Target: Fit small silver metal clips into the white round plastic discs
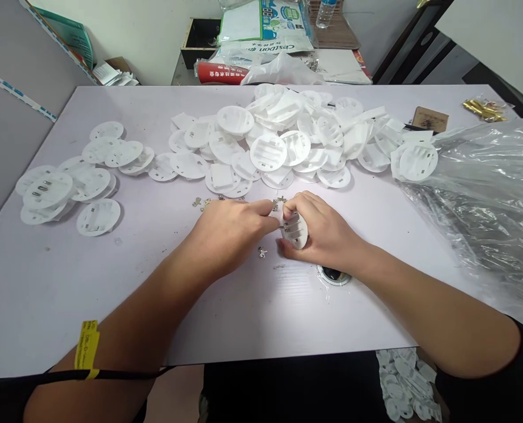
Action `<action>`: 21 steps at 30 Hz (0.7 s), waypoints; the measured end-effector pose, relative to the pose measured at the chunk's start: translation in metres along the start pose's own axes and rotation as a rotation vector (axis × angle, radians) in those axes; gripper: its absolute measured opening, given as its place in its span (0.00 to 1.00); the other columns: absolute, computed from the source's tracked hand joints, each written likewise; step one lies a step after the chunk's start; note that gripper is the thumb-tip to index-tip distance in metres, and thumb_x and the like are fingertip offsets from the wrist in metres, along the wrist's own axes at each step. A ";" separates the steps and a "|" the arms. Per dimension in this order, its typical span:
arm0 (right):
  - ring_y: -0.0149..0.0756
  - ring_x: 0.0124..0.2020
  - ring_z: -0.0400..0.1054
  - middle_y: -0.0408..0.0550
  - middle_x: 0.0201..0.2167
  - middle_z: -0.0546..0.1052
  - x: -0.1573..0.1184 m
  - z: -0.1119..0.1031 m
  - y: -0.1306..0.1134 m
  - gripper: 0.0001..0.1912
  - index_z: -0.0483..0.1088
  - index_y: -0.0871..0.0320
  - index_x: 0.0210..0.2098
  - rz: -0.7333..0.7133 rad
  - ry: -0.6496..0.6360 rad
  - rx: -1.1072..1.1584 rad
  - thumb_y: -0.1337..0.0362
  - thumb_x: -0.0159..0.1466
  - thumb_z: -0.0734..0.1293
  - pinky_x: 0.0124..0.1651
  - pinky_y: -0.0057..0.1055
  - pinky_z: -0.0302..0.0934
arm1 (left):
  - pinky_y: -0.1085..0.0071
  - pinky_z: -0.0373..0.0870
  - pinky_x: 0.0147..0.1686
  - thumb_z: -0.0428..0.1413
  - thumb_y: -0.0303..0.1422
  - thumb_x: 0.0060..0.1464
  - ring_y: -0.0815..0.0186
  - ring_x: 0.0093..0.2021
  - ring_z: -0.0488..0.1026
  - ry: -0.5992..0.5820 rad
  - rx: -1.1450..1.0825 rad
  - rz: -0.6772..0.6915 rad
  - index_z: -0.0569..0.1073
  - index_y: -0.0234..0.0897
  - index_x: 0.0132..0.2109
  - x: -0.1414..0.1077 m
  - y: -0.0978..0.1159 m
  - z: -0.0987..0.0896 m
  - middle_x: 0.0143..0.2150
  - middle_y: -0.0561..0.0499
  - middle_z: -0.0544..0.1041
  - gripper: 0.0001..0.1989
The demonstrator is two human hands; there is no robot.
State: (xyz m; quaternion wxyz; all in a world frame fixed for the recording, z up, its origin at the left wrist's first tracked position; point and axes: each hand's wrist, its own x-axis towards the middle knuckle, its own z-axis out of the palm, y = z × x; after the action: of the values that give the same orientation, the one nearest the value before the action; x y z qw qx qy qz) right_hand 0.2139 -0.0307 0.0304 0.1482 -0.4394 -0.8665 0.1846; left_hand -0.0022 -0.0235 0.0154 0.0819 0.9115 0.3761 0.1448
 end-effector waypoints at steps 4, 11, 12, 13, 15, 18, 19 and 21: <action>0.41 0.38 0.66 0.45 0.35 0.70 0.000 0.003 0.000 0.19 0.58 0.54 0.39 -0.013 0.026 0.021 0.67 0.54 0.71 0.41 0.37 0.59 | 0.71 0.35 0.22 0.48 0.18 0.46 0.74 0.21 0.43 -0.016 -0.013 0.001 0.76 0.39 0.32 0.002 0.002 0.000 0.26 0.54 0.65 0.15; 0.40 0.36 0.65 0.45 0.35 0.71 0.000 0.004 0.000 0.19 0.57 0.54 0.38 0.041 0.014 0.018 0.63 0.55 0.71 0.43 0.37 0.56 | 0.70 0.36 0.23 0.48 0.18 0.47 0.75 0.21 0.42 -0.028 -0.043 -0.010 0.74 0.37 0.29 0.004 0.005 0.002 0.26 0.54 0.65 0.12; 0.40 0.37 0.65 0.44 0.35 0.71 0.000 0.004 0.000 0.19 0.57 0.54 0.38 0.045 0.009 0.018 0.64 0.55 0.71 0.43 0.37 0.56 | 0.70 0.36 0.23 0.48 0.18 0.47 0.75 0.21 0.43 -0.027 -0.045 -0.012 0.74 0.37 0.30 0.004 0.005 0.002 0.26 0.54 0.65 0.13; 0.40 0.37 0.65 0.44 0.35 0.71 0.000 0.003 0.000 0.19 0.57 0.54 0.38 0.043 0.004 0.014 0.64 0.55 0.72 0.43 0.37 0.55 | 0.70 0.37 0.23 0.49 0.18 0.47 0.75 0.21 0.43 -0.026 -0.046 -0.016 0.75 0.38 0.31 0.003 0.004 0.002 0.26 0.54 0.65 0.14; 0.40 0.37 0.66 0.44 0.34 0.71 0.001 0.001 -0.001 0.19 0.58 0.54 0.39 0.034 -0.015 0.003 0.64 0.55 0.72 0.43 0.37 0.55 | 0.70 0.37 0.22 0.49 0.19 0.47 0.74 0.21 0.44 -0.017 -0.039 -0.021 0.78 0.40 0.32 0.002 0.001 0.003 0.26 0.54 0.65 0.16; 0.40 0.38 0.66 0.44 0.35 0.71 0.001 -0.001 -0.001 0.18 0.59 0.54 0.39 0.028 -0.030 -0.004 0.64 0.55 0.72 0.44 0.38 0.55 | 0.71 0.39 0.22 0.48 0.19 0.51 0.74 0.21 0.49 0.012 -0.026 -0.016 0.80 0.44 0.36 -0.002 -0.004 0.003 0.27 0.54 0.67 0.19; 0.41 0.38 0.67 0.44 0.36 0.72 0.001 -0.001 -0.001 0.18 0.59 0.54 0.39 0.032 -0.029 -0.002 0.65 0.55 0.72 0.44 0.38 0.55 | 0.71 0.40 0.22 0.48 0.20 0.52 0.74 0.21 0.50 0.022 -0.027 -0.010 0.81 0.44 0.37 -0.002 -0.006 0.003 0.27 0.54 0.67 0.19; 0.41 0.39 0.67 0.45 0.36 0.72 0.001 -0.001 0.000 0.18 0.59 0.54 0.39 0.040 -0.027 0.006 0.65 0.55 0.72 0.45 0.38 0.55 | 0.71 0.42 0.23 0.49 0.22 0.56 0.74 0.22 0.54 0.043 -0.057 -0.006 0.81 0.44 0.37 -0.004 -0.008 0.003 0.27 0.54 0.69 0.18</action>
State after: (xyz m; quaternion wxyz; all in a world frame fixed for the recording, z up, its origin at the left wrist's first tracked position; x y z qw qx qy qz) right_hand 0.2136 -0.0297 0.0317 0.1339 -0.4536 -0.8591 0.1959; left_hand -0.0092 -0.0205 0.0100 0.1001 0.9043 0.3764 0.1748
